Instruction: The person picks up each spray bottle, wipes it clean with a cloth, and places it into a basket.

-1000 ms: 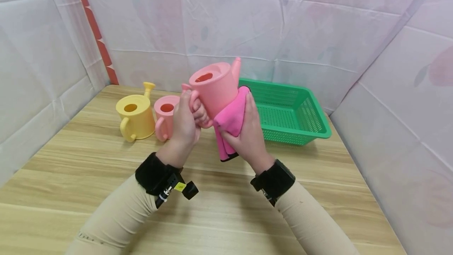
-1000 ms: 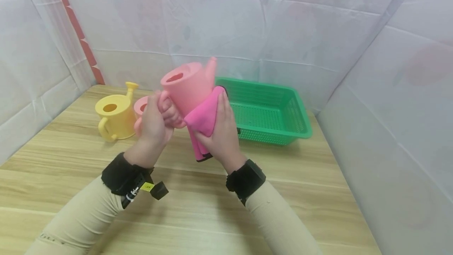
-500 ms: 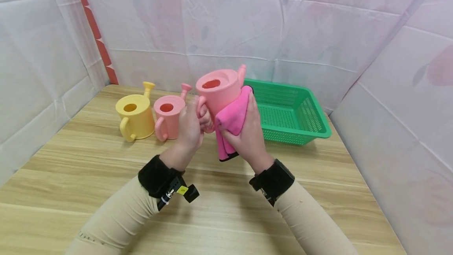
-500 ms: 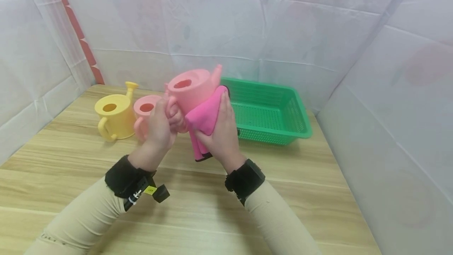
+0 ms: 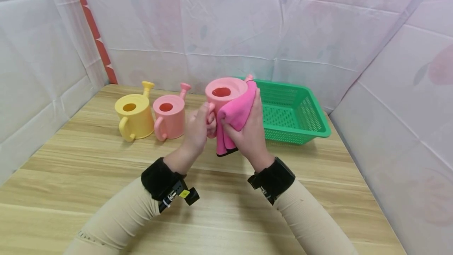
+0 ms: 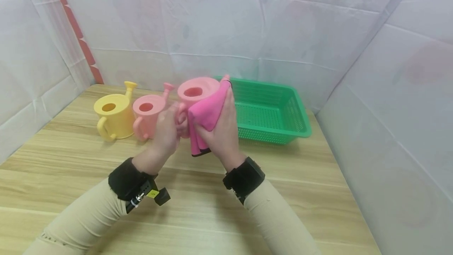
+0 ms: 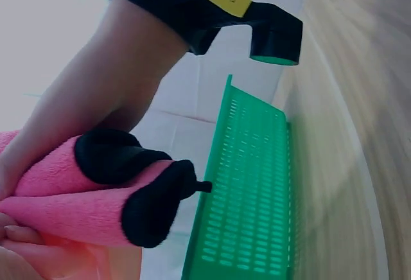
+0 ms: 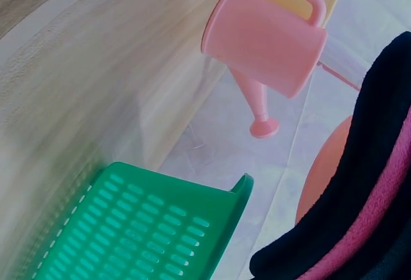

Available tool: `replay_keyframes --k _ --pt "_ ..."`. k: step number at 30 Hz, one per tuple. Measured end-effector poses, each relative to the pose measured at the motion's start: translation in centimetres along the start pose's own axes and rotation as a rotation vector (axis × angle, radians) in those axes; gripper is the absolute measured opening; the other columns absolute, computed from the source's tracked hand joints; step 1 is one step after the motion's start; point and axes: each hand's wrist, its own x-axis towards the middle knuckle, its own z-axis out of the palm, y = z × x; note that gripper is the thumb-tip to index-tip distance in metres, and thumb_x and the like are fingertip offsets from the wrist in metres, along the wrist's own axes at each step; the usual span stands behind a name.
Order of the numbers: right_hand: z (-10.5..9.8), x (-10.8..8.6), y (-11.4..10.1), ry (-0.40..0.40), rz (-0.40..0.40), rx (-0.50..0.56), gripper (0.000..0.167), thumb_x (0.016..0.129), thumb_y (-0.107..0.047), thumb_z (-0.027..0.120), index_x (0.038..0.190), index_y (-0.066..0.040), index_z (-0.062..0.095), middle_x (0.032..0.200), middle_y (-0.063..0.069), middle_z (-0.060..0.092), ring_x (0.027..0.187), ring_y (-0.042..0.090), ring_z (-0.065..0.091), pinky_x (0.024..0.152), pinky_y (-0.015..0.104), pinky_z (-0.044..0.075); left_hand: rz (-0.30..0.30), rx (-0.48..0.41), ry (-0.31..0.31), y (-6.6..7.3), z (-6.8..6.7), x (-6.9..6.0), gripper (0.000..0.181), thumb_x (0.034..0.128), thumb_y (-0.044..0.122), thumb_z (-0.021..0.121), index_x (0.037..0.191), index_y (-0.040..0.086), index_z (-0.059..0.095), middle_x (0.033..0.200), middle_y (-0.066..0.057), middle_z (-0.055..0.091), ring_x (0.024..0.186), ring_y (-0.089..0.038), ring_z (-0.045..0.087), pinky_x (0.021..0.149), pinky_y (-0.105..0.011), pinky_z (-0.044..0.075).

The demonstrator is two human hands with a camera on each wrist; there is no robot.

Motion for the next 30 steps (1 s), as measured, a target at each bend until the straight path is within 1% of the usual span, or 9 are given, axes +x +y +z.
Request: replay_keyframes --k 6,10,12,14,16,19,22,27,30 --pt "-0.2 0.0 -0.1 0.010 -0.006 0.012 0.100 0.072 -0.023 0.076 0.146 -0.008 0.012 0.141 0.008 0.030 0.121 0.019 0.038 0.097 0.039 0.037 0.007 0.042 -0.018 -0.6 0.0 -0.4 0.045 0.0950 0.032 0.040 0.057 0.008 0.034 0.048 0.000 0.025 0.044 -0.014 0.023 0.042 -0.024 0.021" --pt "-0.4 0.0 -0.2 0.015 -0.011 -0.013 0.101 0.071 -0.024 0.077 0.146 -0.008 0.012 0.140 0.010 0.030 0.120 0.020 0.038 0.096 0.039 0.038 0.017 0.036 -0.034 -1.0 0.1 -0.5 0.045 0.0949 0.030 0.040 0.057 0.007 0.035 0.048 0.000 0.026 0.044 -0.012 0.024 0.042 -0.024 0.020" --pt "-0.5 0.1 -0.3 0.020 -0.031 -0.032 0.100 0.071 -0.025 0.078 0.146 -0.007 0.014 0.140 0.010 0.031 0.120 0.020 0.038 0.096 0.040 0.038 0.027 0.038 -0.039 -1.1 0.0 -0.6 0.045 0.0948 0.030 0.041 0.057 0.007 0.035 0.048 0.000 0.026 0.044 -0.012 0.024 0.042 -0.023 0.020" --pt "-0.7 0.2 -0.5 0.019 -0.059 -0.083 0.100 0.070 -0.027 0.078 0.145 -0.006 0.016 0.143 0.010 0.030 0.124 0.021 0.036 0.098 0.041 0.037 0.042 0.047 -0.046 -1.1 0.0 -0.6 0.045 0.0948 0.030 0.040 0.057 0.007 0.034 0.048 -0.001 0.027 0.044 -0.013 0.024 0.042 -0.024 0.020" --pt "-0.8 0.2 -0.6 0.012 -0.099 -0.165 0.101 0.069 -0.030 0.079 0.145 -0.004 0.017 0.147 0.012 0.026 0.129 0.023 0.031 0.101 0.044 0.035 0.059 0.077 -0.041 -1.1 -0.1 -0.7 0.045 0.0951 0.030 0.040 0.056 0.007 0.034 0.048 -0.001 0.027 0.044 -0.013 0.025 0.042 -0.024 0.021" --pt "-0.9 0.2 -0.8 0.005 -0.186 -0.285 0.101 0.068 -0.034 0.079 0.143 -0.001 0.021 0.148 0.018 0.024 0.134 0.031 0.025 0.103 0.049 0.030 0.088 0.132 -0.035 -0.9 -0.3 -0.7 0.047 0.0962 0.031 0.037 0.056 0.007 0.034 0.049 -0.002 0.028 0.045 -0.016 0.026 0.043 -0.025 0.022" --pt "-0.8 0.2 -1.1 0.004 -0.298 -0.372 0.097 0.067 -0.036 0.079 0.139 0.003 0.028 0.143 0.022 0.031 0.132 0.036 0.028 0.105 0.051 0.026 0.112 0.158 -0.024 -0.8 -0.5 -0.6 0.046 0.0968 0.030 0.037 0.056 0.008 0.036 0.050 -0.003 0.030 0.045 -0.016 0.028 0.043 -0.024 0.024" --pt "-0.3 -0.2 -2.1 0.004 -0.469 -0.454 0.077 0.069 -0.034 0.078 0.129 0.002 0.045 0.131 0.023 0.046 0.127 0.041 0.035 0.105 0.055 0.022 0.146 0.151 -0.016 -1.1 -0.9 -0.5 0.043 0.0963 0.028 0.038 0.057 0.013 0.044 0.048 -0.001 0.036 0.043 -0.014 0.033 0.041 -0.024 0.029" --pt "-0.3 -0.4 -2.8 -0.013 -0.509 -0.455 0.067 0.071 -0.033 0.077 0.124 -0.001 0.053 0.126 0.019 0.053 0.125 0.038 0.039 0.103 0.056 0.023 0.180 0.196 -0.020 -1.2 -1.1 -0.5 0.041 0.0960 0.023 0.038 0.057 0.012 0.045 0.048 0.000 0.039 0.042 -0.011 0.035 0.041 -0.023 0.030"
